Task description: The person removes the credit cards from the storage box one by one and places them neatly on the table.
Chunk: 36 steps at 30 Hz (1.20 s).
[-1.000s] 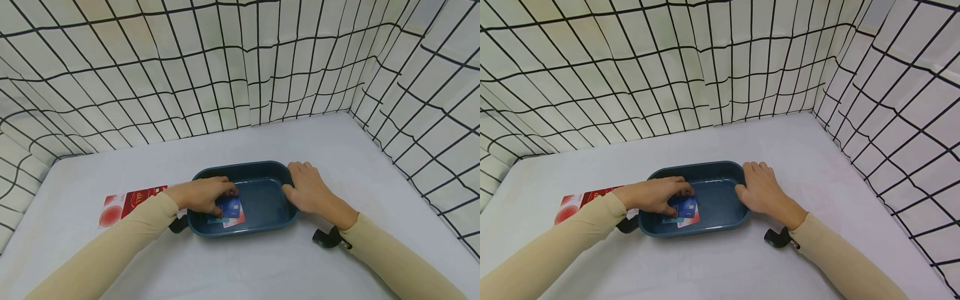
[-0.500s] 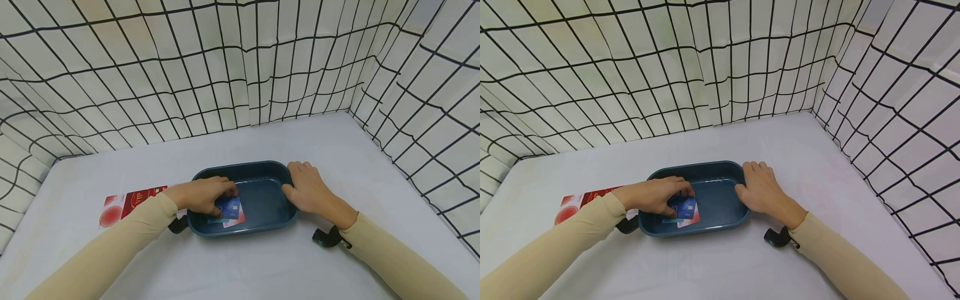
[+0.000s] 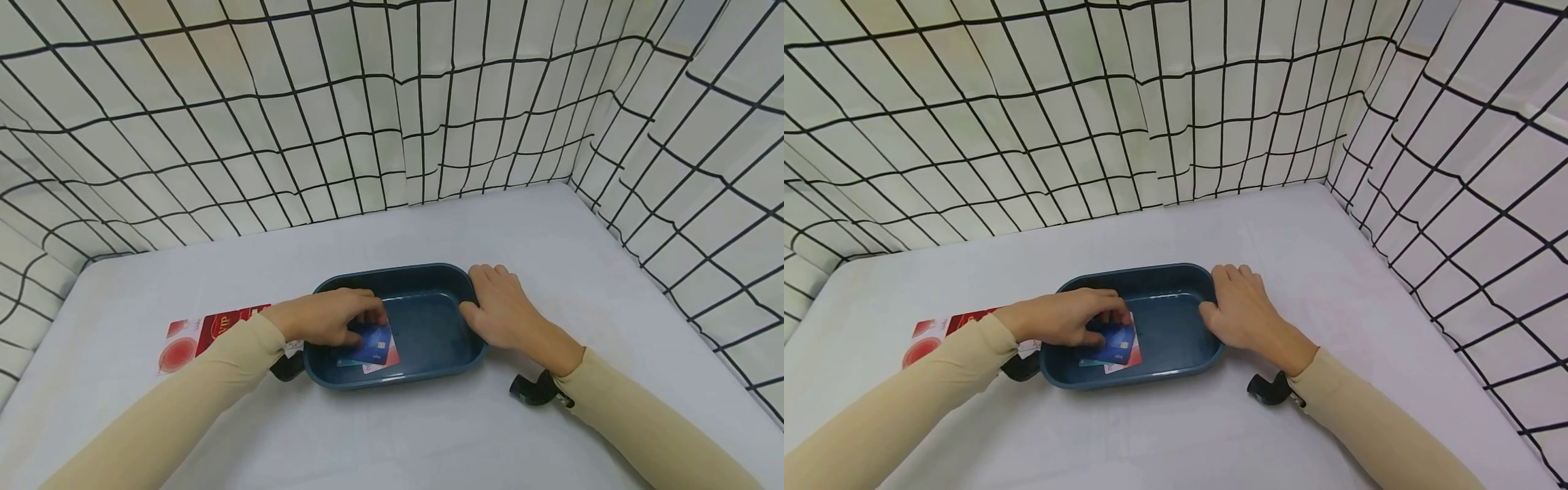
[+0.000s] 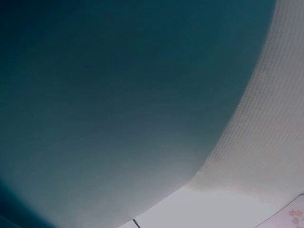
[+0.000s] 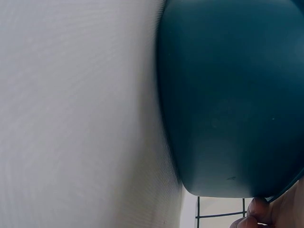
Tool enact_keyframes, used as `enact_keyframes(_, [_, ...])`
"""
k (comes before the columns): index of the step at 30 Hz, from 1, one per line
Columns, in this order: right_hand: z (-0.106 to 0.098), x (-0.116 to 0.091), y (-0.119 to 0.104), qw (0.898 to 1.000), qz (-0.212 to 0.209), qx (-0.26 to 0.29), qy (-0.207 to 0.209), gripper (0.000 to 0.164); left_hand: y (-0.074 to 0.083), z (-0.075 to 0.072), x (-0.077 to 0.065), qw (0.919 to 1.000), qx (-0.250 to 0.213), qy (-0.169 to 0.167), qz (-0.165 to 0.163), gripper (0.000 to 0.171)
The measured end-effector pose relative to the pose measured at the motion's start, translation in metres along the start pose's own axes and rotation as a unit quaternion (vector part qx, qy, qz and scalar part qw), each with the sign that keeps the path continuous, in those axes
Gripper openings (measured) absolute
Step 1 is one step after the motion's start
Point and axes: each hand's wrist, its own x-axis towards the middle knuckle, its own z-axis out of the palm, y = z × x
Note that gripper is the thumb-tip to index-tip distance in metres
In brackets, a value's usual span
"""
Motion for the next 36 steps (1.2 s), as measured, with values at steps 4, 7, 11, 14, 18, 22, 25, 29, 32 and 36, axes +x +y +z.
enact_keyframes(4, [0.0, 0.0, 0.0, 1.0, -0.001, 0.001, 0.001, 0.026, -0.001, 0.0, 0.0, 1.0, -0.005, 0.0, 0.004, 0.038])
enact_keyframes(7, [0.0, 0.0, 0.0, 1.0, -0.002, 0.0, 0.003, 0.026, -0.002, 0.0, 0.0, 1.0, -0.002, 0.001, 0.009, 0.038])
enact_keyframes(11, [0.001, 0.0, 0.0, 1.0, -0.005, 0.0, 0.003, 0.023, -0.002, 0.0, -0.001, 0.9999, -0.001, 0.009, 0.013, 0.036])
enact_keyframes(14, [0.002, 0.0, -0.001, 1.0, -0.008, 0.001, 0.004, 0.022, -0.002, -0.001, -0.003, 0.9997, -0.003, 0.018, 0.018, 0.034])
enact_keyframes(18, [0.002, 0.0, 0.0, 1.0, -0.006, 0.001, 0.005, 0.024, -0.002, -0.002, -0.005, 0.9988, -0.008, 0.031, 0.036, 0.033])
enact_keyframes(22, [0.001, 0.0, 0.001, 1.0, -0.005, 0.001, 0.005, 0.024, -0.001, -0.004, -0.008, 0.9981, -0.013, 0.041, 0.043, 0.032])
enact_keyframes(25, [0.001, 0.0, 0.001, 1.0, -0.007, 0.002, 0.004, 0.023, 0.001, -0.005, -0.011, 0.998, -0.013, 0.043, 0.043, 0.032])
enact_keyframes(29, [0.0, -0.001, 0.001, 1.0, -0.009, 0.002, 0.006, 0.023, 0.005, -0.003, -0.014, 0.9988, -0.017, 0.036, 0.029, 0.033])
enact_keyframes(32, [0.0, -0.001, 0.0, 1.0, -0.008, 0.002, 0.006, 0.022, 0.008, -0.002, -0.016, 0.9992, -0.014, 0.031, 0.023, 0.033])
enact_keyframes(36, [0.0, -0.001, 0.0, 1.0, -0.007, 0.001, 0.006, 0.02, 0.01, 0.0, -0.02, 0.9987, 0.0, 0.037, 0.035, 0.034])
